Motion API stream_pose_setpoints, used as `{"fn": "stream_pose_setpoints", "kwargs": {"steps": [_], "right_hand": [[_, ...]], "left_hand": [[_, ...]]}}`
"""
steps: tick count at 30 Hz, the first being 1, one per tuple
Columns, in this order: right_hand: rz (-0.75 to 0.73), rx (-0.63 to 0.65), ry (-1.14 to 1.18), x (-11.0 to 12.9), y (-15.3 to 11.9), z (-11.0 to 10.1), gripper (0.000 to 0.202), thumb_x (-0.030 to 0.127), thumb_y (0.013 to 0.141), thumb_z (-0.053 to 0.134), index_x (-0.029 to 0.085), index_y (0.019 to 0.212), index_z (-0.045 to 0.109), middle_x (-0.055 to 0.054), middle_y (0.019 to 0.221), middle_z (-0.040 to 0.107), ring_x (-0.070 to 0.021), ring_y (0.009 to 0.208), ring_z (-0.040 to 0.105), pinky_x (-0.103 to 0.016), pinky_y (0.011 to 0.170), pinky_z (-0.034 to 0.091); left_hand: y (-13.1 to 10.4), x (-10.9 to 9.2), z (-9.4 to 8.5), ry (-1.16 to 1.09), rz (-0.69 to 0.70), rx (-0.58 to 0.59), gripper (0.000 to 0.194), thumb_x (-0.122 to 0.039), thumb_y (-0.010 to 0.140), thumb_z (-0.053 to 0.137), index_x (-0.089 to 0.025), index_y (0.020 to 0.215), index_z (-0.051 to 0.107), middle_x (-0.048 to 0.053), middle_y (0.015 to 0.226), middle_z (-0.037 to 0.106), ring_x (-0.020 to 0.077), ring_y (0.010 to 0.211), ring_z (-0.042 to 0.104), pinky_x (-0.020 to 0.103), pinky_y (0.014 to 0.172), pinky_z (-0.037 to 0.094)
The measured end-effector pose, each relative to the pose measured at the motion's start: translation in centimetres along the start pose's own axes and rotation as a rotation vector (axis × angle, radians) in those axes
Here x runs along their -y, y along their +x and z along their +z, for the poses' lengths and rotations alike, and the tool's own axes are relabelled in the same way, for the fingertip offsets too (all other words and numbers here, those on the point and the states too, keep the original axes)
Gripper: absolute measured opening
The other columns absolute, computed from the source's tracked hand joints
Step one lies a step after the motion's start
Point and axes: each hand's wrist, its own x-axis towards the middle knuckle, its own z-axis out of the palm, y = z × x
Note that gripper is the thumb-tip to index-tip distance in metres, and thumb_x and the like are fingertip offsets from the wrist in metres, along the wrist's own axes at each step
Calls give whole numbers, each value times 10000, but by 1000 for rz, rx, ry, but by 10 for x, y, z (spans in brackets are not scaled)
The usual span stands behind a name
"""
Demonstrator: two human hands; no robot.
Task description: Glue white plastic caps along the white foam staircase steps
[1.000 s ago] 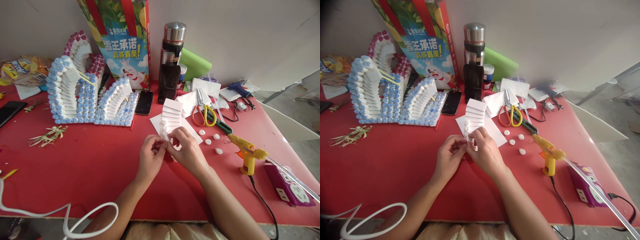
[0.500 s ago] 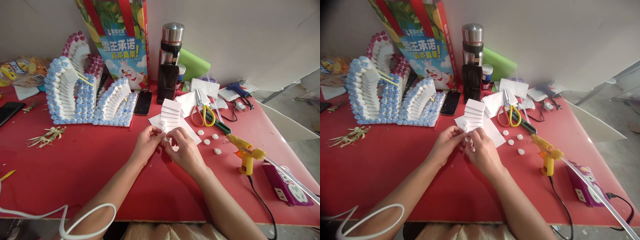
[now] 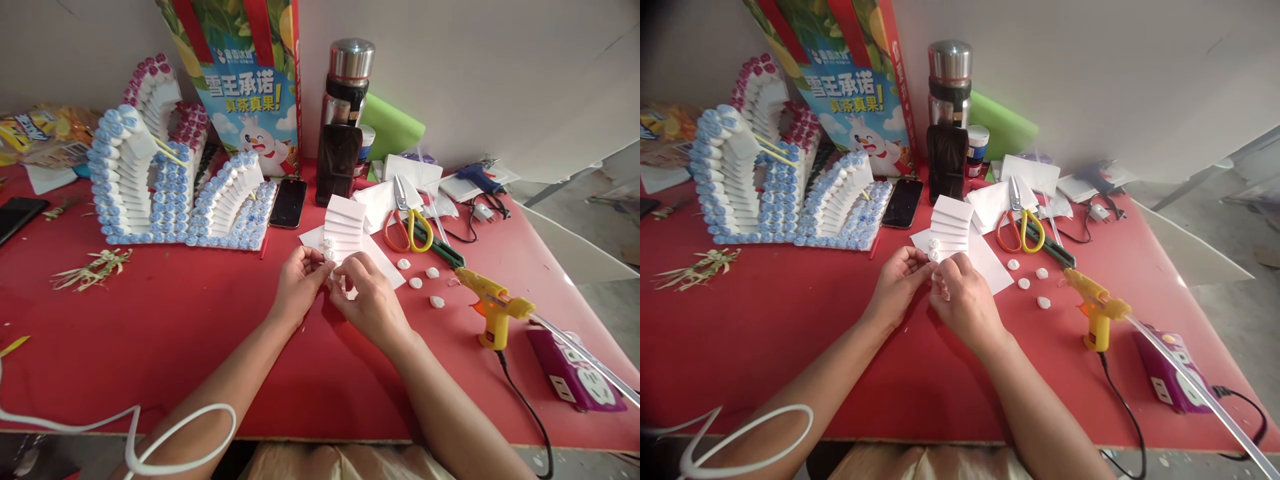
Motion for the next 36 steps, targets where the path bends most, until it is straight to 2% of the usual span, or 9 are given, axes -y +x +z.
{"fn": "stream_pose_setpoints", "kwargs": {"steps": [7, 16, 26, 36], "right_hand": [[8, -11, 10, -1, -2, 1, 103, 110, 873, 542, 204, 913, 524, -29, 898, 527, -140, 686, 521, -276, 642, 459], [142, -90, 177, -2, -3, -2, 123, 140, 840, 639, 213, 900, 560, 6, 867, 560, -114, 686, 568, -259, 669, 484], [86, -67, 79, 0, -3, 0, 55, 166, 879, 584, 206, 896, 549, -17, 873, 551, -121, 674, 553, -250, 612, 452], [107, -56, 1, 4, -6, 3, 23, 198, 919, 559, 211, 910, 541, -24, 876, 556, -124, 635, 534, -263, 592, 438]], "left_hand": [[3, 4, -3, 13, 9, 13, 288, -298, 772, 798, -183, 880, 558, -7, 838, 652, 127, 772, 629, 245, 727, 493], [3, 3, -2, -1, -27, 21, 359, -321, 724, 843, -181, 887, 555, -4, 846, 663, 125, 724, 626, 260, 694, 516], [4, 3, -3, 23, -22, 5, 333, -317, 729, 833, -180, 858, 558, -4, 825, 656, 130, 749, 619, 247, 692, 491], [4, 4, -3, 27, -9, 12, 304, -297, 748, 815, -179, 844, 552, -7, 817, 646, 130, 752, 614, 247, 700, 478]]}}
